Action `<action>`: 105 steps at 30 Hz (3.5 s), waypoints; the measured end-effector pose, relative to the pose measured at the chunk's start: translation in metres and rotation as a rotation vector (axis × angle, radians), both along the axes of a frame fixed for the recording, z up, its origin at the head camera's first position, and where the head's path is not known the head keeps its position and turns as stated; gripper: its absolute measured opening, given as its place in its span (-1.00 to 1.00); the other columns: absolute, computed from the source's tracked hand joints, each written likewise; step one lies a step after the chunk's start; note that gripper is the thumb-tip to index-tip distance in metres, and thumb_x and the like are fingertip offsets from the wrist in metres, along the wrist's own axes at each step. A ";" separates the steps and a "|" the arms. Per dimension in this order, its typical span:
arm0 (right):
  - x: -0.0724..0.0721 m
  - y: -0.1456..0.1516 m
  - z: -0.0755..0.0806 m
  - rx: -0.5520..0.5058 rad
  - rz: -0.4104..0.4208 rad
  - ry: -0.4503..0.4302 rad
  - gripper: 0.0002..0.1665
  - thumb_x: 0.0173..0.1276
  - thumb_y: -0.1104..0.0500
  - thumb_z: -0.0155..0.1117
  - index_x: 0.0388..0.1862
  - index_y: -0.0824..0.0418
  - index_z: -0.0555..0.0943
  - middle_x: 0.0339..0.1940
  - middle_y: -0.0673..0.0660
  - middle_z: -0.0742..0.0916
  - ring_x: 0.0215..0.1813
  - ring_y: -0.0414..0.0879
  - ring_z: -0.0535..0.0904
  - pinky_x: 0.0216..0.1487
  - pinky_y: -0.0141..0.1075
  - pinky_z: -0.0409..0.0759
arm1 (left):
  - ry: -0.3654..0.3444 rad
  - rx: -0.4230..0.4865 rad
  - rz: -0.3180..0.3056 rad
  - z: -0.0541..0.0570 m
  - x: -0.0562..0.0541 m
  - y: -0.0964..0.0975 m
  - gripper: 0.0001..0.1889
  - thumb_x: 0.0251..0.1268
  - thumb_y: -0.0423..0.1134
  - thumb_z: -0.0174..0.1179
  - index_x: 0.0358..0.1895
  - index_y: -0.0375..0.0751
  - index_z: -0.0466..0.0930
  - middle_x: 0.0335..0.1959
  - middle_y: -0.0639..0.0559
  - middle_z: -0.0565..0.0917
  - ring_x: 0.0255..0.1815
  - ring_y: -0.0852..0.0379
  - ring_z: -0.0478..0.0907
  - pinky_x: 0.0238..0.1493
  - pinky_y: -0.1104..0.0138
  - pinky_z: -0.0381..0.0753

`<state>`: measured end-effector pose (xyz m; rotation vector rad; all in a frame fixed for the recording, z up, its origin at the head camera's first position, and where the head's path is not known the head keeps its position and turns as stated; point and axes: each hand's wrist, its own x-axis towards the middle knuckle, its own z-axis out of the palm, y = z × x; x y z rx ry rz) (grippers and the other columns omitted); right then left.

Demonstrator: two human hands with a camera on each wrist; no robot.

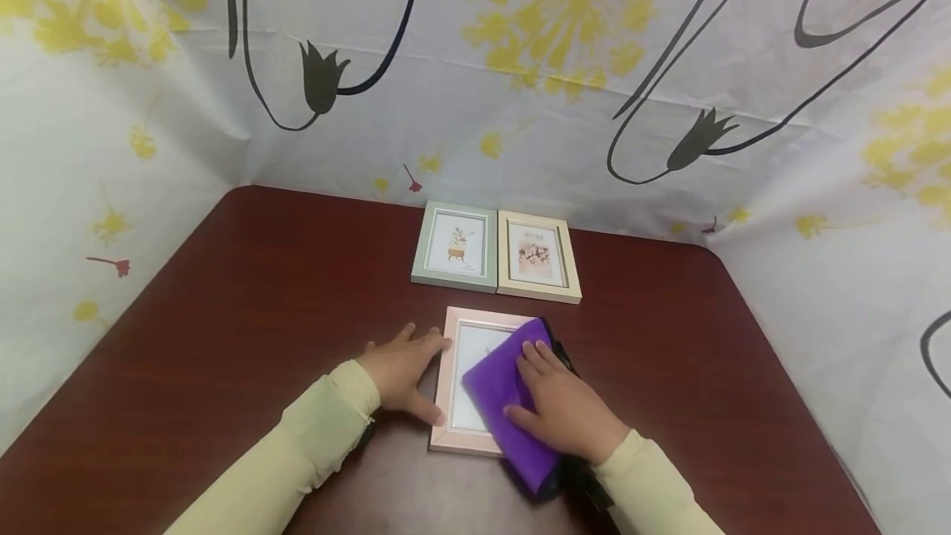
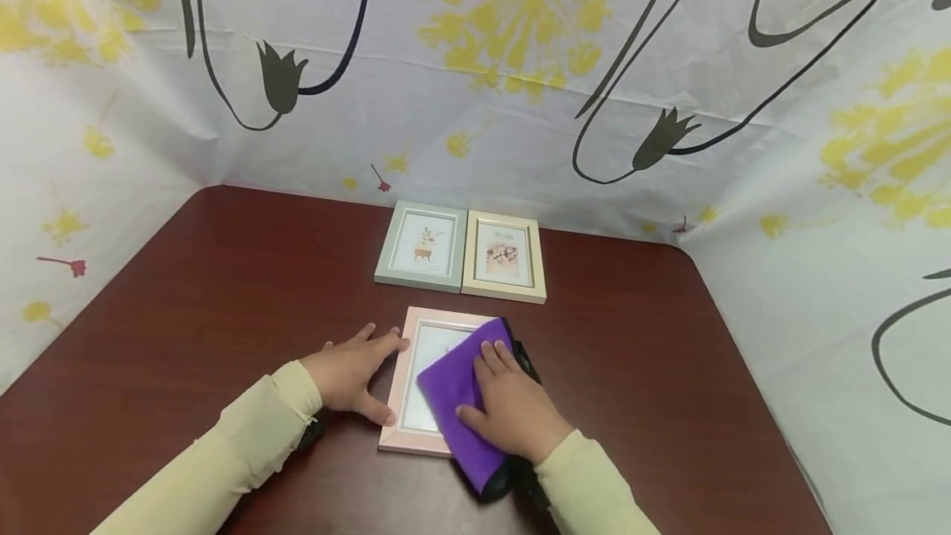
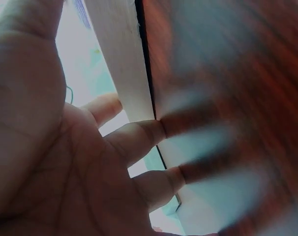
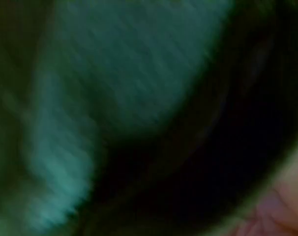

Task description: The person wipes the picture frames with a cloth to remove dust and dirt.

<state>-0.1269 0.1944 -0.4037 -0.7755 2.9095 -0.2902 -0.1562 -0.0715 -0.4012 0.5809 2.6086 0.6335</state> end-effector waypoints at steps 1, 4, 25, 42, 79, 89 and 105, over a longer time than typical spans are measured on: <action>-0.005 0.000 -0.002 -0.002 -0.011 -0.007 -0.12 0.37 -0.11 0.30 0.37 0.54 0.36 0.45 0.48 0.33 0.52 0.33 0.13 0.45 0.11 0.16 | -0.005 0.001 -0.003 -0.001 0.001 0.000 0.09 -0.23 0.15 0.60 0.49 0.03 0.25 0.54 -0.17 0.19 0.56 -0.32 -0.07 0.17 -0.56 -0.03; -0.019 0.003 -0.007 -0.029 -0.054 -0.055 -0.10 0.39 -0.10 0.30 0.44 0.49 0.30 0.51 0.44 0.26 0.53 0.30 0.10 0.46 0.09 0.15 | -0.017 0.008 -0.012 -0.003 0.003 0.000 0.09 -0.22 0.15 0.60 0.49 0.02 0.26 0.54 -0.19 0.19 0.55 -0.33 -0.07 0.17 -0.56 -0.03; -0.050 0.025 0.000 -0.156 -0.001 -0.177 -0.11 0.37 -0.01 0.35 0.50 0.40 0.25 0.56 0.35 0.20 0.54 0.28 0.08 0.46 0.11 0.16 | -0.007 -0.005 -0.018 -0.001 -0.003 0.001 0.10 -0.13 0.17 0.56 0.54 0.01 0.19 0.54 -0.15 0.19 0.55 -0.32 -0.06 0.17 -0.54 0.03; -0.050 0.019 -0.001 -0.176 0.098 0.062 -0.33 0.24 0.35 0.41 0.33 0.42 0.46 0.11 0.24 0.56 0.05 0.01 0.57 0.11 -0.11 0.57 | 0.006 -0.024 -0.012 -0.001 -0.006 0.001 0.10 -0.13 0.17 0.56 0.55 0.02 0.18 0.56 -0.11 0.17 0.57 -0.28 -0.08 0.22 -0.51 0.01; -0.053 0.042 0.010 -0.078 -0.019 -0.083 -0.36 0.50 0.10 0.15 0.48 0.31 0.34 0.47 0.48 0.30 0.43 0.43 0.25 0.35 0.20 0.30 | -0.002 -0.014 -0.024 0.001 -0.004 0.002 0.12 -0.11 0.19 0.53 0.57 0.04 0.14 0.57 -0.10 0.13 0.57 -0.27 -0.10 0.23 -0.51 -0.02; -0.039 0.023 0.012 0.052 -0.009 -0.056 -0.36 0.53 0.09 0.09 0.42 0.47 0.35 0.37 0.50 0.43 0.43 0.37 0.30 0.40 0.14 0.25 | 0.044 -0.052 -0.006 0.001 0.004 -0.001 0.14 -0.14 0.26 0.51 0.58 0.07 0.13 0.56 -0.07 0.17 0.56 -0.27 -0.05 0.22 -0.51 0.03; 0.001 0.022 0.002 0.056 -0.028 -0.032 -0.36 0.48 0.05 0.18 0.36 0.46 0.42 0.32 0.46 0.51 0.38 0.34 0.38 0.36 0.14 0.32 | 0.035 0.014 -0.087 -0.011 -0.003 0.000 0.17 -0.08 0.19 0.52 0.58 -0.16 0.07 0.56 -0.20 0.11 0.58 -0.20 -0.07 0.41 -0.31 -0.07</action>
